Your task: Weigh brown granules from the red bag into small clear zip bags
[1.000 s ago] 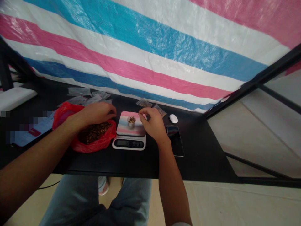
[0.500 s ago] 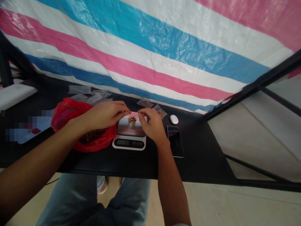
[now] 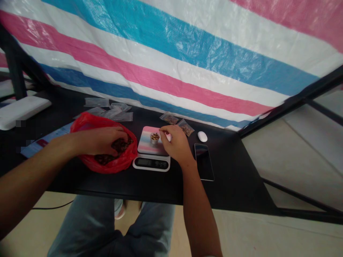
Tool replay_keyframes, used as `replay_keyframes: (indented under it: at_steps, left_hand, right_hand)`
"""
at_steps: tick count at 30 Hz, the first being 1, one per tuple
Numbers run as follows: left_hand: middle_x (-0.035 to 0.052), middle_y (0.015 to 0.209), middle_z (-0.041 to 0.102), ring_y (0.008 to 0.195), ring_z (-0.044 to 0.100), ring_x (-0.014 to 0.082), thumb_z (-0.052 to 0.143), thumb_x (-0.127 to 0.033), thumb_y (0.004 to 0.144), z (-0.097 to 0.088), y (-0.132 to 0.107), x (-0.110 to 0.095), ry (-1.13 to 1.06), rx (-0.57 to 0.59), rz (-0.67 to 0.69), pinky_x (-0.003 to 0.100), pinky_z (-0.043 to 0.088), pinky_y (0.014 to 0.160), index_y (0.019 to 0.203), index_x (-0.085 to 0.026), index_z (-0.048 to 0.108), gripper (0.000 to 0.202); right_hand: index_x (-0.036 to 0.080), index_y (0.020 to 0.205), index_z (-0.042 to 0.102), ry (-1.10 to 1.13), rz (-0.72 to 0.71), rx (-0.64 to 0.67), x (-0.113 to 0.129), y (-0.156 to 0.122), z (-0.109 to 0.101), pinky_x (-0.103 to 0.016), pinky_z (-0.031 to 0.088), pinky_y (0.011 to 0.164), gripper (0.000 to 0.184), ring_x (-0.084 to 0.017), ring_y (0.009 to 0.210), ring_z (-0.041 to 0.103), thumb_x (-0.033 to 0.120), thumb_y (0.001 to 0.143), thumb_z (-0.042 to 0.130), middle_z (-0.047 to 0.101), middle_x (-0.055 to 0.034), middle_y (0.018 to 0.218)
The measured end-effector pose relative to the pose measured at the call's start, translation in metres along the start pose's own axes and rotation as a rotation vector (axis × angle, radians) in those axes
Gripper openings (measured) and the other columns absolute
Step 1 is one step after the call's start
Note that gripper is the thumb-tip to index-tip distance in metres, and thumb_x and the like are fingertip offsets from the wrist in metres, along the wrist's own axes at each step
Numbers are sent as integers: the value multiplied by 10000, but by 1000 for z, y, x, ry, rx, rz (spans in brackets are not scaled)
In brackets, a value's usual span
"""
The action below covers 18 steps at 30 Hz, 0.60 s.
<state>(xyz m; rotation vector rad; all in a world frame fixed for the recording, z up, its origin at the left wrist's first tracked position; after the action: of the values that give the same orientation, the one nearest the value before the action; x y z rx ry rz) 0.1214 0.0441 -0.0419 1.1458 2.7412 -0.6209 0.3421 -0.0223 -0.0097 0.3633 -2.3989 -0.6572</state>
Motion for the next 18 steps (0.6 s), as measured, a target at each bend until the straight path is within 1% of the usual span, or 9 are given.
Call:
replay_keyframes:
  at_steps: [3,6,8,10,12,14,15,16,18]
  left_hand:
    - [88,1230,767,1099,714,300,746,-245,801,4,8,7,-38,2,21,348,537,946,1157,-209,780,360]
    - [64,1172,798,1068,730,269,672,-209,856,5,12,13,-34,-46,96,336,516,957,1117,-228,802,292]
    - [43,1122,813,1020,740,246,623,-176,880,4,12,15,-6,-75,133,331,507,947,1071,-244,817,280]
    - [28,1090,816,985,743,239,594,-163,891,3,11,13,23,-91,137,337,509,925,1053,-259,819,293]
    - [34,1106,811,984,742,251,648,-185,861,3,7,10,34,-70,103,340,521,893,1096,-256,802,289]
    - [57,1166,799,1022,735,264,689,-184,833,2,3,6,21,-64,79,340,530,887,1170,-235,773,352]
    - [67,1179,796,1034,733,267,692,-165,823,2,2,4,17,-67,72,341,532,891,1179,-225,768,369]
    - [72,1181,796,1043,730,265,676,-143,829,1,1,3,16,-82,80,342,531,904,1174,-220,770,365]
    - [63,1128,806,1005,737,249,625,-122,862,-1,1,3,24,-126,112,340,528,907,1106,-231,793,316]
  right_hand:
    - [204,967,749,-14,6,22,-1,0,2,-383,527,844,140,-240,902,698,240,983,615,784,-77,943]
    - [208,978,752,-23,13,37,-2,0,3,-388,527,853,153,-244,912,702,244,988,603,791,-81,964]
    - [211,978,753,-28,16,38,-2,0,3,-388,529,860,157,-245,921,704,244,988,600,794,-82,971]
    - [213,980,753,-28,17,40,-2,0,3,-387,531,874,154,-246,944,706,241,984,602,798,-81,985]
    - [214,981,752,-26,16,43,-2,0,3,-383,533,882,152,-245,957,707,237,981,602,800,-80,995]
    - [211,981,749,-25,11,47,-2,0,3,-384,534,886,151,-243,955,708,231,981,599,801,-82,998]
    - [209,980,748,-25,8,47,-2,0,4,-385,535,886,153,-242,951,708,229,981,597,802,-84,998]
    - [209,979,747,-26,6,46,-2,0,4,-388,536,887,153,-243,949,708,227,981,595,803,-85,998]
    - [213,977,746,-28,8,48,-2,0,4,-392,538,885,150,-243,948,708,227,979,597,804,-83,999]
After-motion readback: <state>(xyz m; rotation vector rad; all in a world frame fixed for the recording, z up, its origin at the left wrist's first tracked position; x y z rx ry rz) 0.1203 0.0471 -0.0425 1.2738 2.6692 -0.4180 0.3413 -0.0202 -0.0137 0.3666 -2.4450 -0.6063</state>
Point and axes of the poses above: each hand's wrist, its own y-axis towards the middle knuckle, its own z-axis out of the palm, x = y × z, the point moved 7 cm from there along y, towards the middle knuckle
